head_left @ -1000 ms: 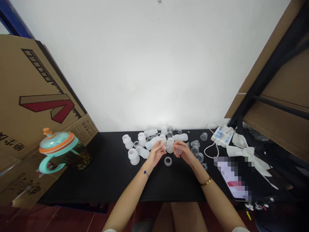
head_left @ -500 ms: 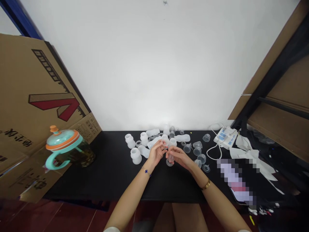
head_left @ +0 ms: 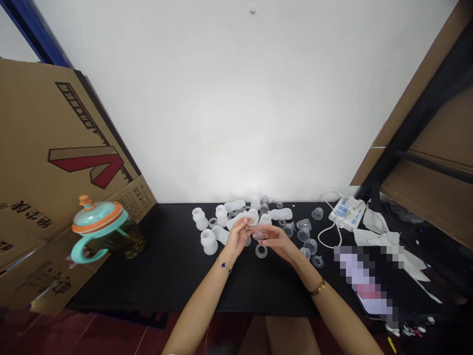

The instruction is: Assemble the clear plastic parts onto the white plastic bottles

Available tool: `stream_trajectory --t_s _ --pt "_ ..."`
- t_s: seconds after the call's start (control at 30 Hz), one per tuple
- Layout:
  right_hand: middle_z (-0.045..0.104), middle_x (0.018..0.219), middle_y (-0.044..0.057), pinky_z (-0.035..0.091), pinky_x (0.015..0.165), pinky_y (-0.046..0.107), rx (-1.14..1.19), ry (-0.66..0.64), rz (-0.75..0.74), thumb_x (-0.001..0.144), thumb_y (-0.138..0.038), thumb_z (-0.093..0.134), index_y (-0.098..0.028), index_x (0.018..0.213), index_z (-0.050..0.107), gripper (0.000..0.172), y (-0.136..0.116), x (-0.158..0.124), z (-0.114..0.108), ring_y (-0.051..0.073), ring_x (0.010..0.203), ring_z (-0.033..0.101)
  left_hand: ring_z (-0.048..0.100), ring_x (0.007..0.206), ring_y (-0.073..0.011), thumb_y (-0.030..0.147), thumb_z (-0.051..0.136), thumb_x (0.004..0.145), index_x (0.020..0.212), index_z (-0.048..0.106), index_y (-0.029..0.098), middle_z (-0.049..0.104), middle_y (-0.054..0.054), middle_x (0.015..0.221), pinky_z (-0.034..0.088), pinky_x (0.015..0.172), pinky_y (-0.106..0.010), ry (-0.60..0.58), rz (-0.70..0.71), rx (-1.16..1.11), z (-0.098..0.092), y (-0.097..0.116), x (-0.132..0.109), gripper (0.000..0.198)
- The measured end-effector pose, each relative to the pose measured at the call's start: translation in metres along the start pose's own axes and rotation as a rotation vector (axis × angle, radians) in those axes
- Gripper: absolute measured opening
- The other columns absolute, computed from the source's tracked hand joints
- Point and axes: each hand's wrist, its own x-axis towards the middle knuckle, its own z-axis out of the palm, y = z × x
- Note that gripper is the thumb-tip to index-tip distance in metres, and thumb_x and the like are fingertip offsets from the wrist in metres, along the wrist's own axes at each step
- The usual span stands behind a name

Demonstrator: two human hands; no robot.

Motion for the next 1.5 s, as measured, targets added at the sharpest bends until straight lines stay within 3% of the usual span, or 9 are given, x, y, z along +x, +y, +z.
stream_trajectory --t_s 0.13,0.27,0.5,0.63,0.77,1.0,1.17,1.37,1.5 --pt "0.073 0.108 0.007 0.053 0.087 0.03 -0.079 0.024 -0.015 0.07 -0.015 0.084 -0.021 0.109 0.075 0.041 -0.004 0.0 0.003 0.019 0.103 0.066 0.066 0.092 -0.0196 0.029 0.083 0.07 0.082 0.069 0.013 0.069 -0.006 0.093 0.056 0.077 -0.031 -0.018 -0.012 -0.026 0.0 0.001 -0.001 0.025" --pt "0.074 0.104 0.008 0.056 0.071 0.027 -0.065 0.07 0.009 0.072 -0.024 0.084 -0.02 0.11 0.075 0.039 -0.005 -0.001 0.004 0.019 0.09 0.069 0.068 0.1 -0.026 0.032 0.082 0.072 0.078 0.064 0.014 0.069 -0.007 0.093 0.058 0.078 -0.032 -0.084 -0.071 -0.047 -0.001 0.004 -0.001 0.026" --pt "0.073 0.095 0.011 0.054 0.054 0.026 -0.031 0.061 -0.004 0.084 -0.039 0.074 -0.016 0.112 0.074 0.036 -0.007 -0.001 0.003 0.015 0.068 0.065 0.072 0.09 -0.0265 0.042 0.076 0.078 0.074 0.058 0.014 0.07 -0.013 0.11 0.056 0.055 -0.026 -0.119 -0.122 -0.026 -0.008 0.003 0.001 0.034" --pt "0.072 0.094 0.011 0.052 0.052 0.024 -0.019 0.049 -0.002 0.087 -0.041 0.071 -0.017 0.113 0.074 0.036 -0.01 -0.001 0.005 0.014 0.065 0.062 0.072 0.095 -0.0285 0.044 0.073 0.081 0.075 0.057 0.015 0.07 -0.013 0.11 0.056 0.054 -0.025 -0.131 -0.145 -0.025 -0.009 0.005 0.002 0.033" --pt "0.071 0.092 0.01 0.05 0.053 0.025 -0.012 0.04 0.001 0.09 -0.041 0.067 -0.016 0.115 0.073 0.036 -0.01 -0.001 0.004 0.012 0.061 0.059 0.073 0.088 -0.0257 0.045 0.076 0.078 0.081 0.059 0.016 0.072 -0.011 0.103 0.056 0.053 -0.024 -0.104 -0.146 -0.018 -0.007 0.005 0.003 0.034" --pt "0.07 0.088 0.007 0.048 0.048 0.024 0.007 0.072 -0.014 0.089 -0.043 0.069 -0.017 0.117 0.072 0.039 -0.006 0.0 0.002 0.008 0.052 0.05 0.062 0.068 -0.0117 0.039 0.081 0.073 0.081 0.059 0.015 0.069 -0.007 0.094 0.049 0.053 -0.02 -0.131 -0.044 0.018 -0.006 0.004 0.001 0.034" --pt "0.069 0.072 0.002 0.048 0.048 0.024 0.001 0.088 -0.014 0.09 -0.043 0.068 -0.022 0.141 0.054 0.057 -0.006 -0.001 0.001 0.01 0.048 0.053 0.048 0.057 -0.0062 0.041 0.083 0.07 0.081 0.057 0.015 0.065 -0.003 0.088 0.037 0.047 -0.019 -0.171 -0.015 0.057 -0.003 0.004 0.0 0.038" --pt "0.069 0.071 0.005 0.049 0.048 0.025 -0.012 0.101 -0.033 0.089 -0.047 0.067 -0.017 0.105 0.07 0.033 0.0 0.001 -0.002 0.011 0.048 0.054 0.047 0.055 -0.0067 0.044 0.078 0.074 0.084 0.06 0.013 0.065 -0.006 0.088 0.034 0.046 -0.02 -0.162 -0.044 0.07 0.0 0.005 -0.001 0.037" --pt "0.072 0.08 0.007 0.05 0.048 0.026 -0.006 0.112 -0.041 0.089 -0.046 0.066 -0.019 0.106 0.069 0.033 -0.001 0.002 -0.002 0.012 0.051 0.057 0.052 0.058 -0.0096 0.045 0.072 0.079 0.09 0.064 0.01 0.067 -0.009 0.09 0.04 0.048 -0.022 -0.154 -0.07 0.059 0.001 0.006 -0.002 0.038"
